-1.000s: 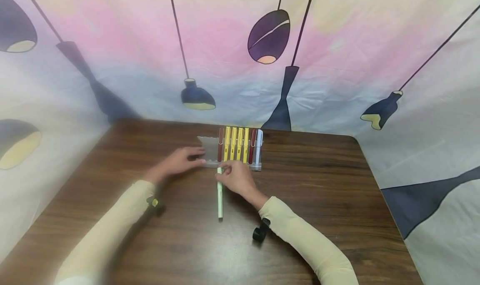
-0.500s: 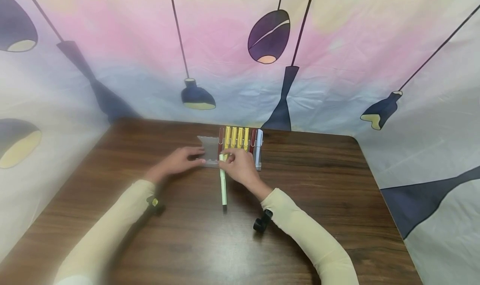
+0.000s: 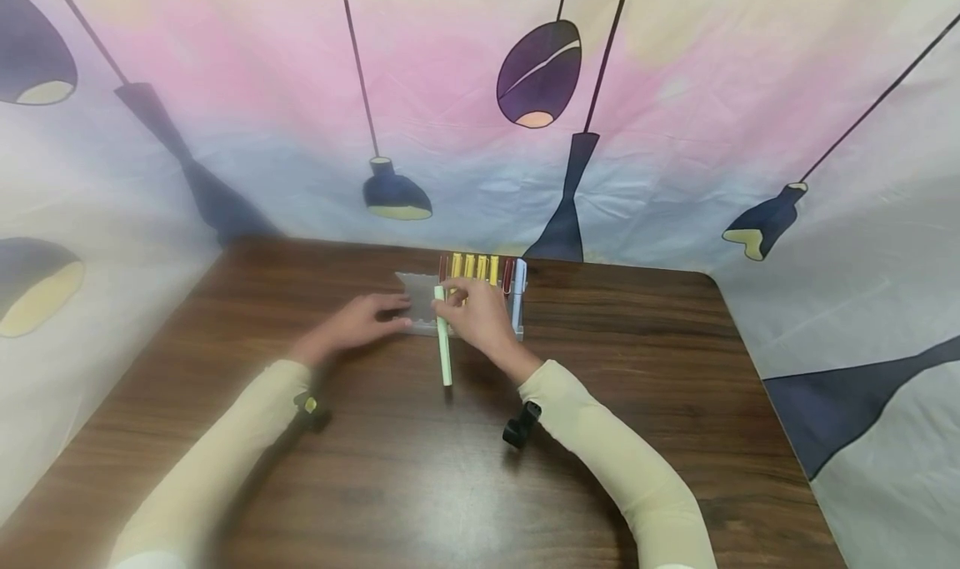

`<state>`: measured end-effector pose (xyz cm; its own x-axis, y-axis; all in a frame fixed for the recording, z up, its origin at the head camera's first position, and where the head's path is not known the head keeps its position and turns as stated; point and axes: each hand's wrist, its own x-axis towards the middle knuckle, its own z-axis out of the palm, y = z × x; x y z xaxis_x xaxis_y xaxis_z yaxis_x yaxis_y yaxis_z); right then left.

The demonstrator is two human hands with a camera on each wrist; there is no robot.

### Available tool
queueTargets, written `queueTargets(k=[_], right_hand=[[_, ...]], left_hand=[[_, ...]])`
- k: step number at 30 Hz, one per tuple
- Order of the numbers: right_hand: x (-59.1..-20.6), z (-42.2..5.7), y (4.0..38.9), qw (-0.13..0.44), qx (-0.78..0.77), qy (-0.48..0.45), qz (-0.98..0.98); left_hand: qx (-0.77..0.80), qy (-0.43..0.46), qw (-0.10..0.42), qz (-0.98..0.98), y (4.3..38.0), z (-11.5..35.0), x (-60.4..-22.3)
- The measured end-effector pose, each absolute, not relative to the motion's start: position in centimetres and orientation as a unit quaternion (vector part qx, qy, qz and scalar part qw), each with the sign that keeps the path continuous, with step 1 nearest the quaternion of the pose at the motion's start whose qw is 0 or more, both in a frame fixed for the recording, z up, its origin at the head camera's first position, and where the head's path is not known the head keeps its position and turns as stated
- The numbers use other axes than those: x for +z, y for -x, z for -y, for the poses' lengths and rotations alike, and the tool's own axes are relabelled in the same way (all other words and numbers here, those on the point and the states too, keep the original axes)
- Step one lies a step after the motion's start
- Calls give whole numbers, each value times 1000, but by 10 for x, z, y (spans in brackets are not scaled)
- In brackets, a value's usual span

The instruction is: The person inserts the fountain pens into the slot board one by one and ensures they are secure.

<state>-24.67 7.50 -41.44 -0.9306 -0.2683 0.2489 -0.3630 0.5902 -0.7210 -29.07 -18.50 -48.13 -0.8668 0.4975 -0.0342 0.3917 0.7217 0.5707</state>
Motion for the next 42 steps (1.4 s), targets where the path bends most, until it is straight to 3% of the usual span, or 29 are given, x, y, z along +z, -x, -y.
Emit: queueTargets(k=[17,36,42], right_hand=[[-405,-62,268,91,439,-153,881],[-410,-47,286,168,473,-166,849],[-417,-43,289,167,489,-167,840]], left_hand=[[281,-241,92,-924,289,184,-482],[286,-238,88,-924,290,183,-483],[286,-238,87,-924,290,183,-483]])
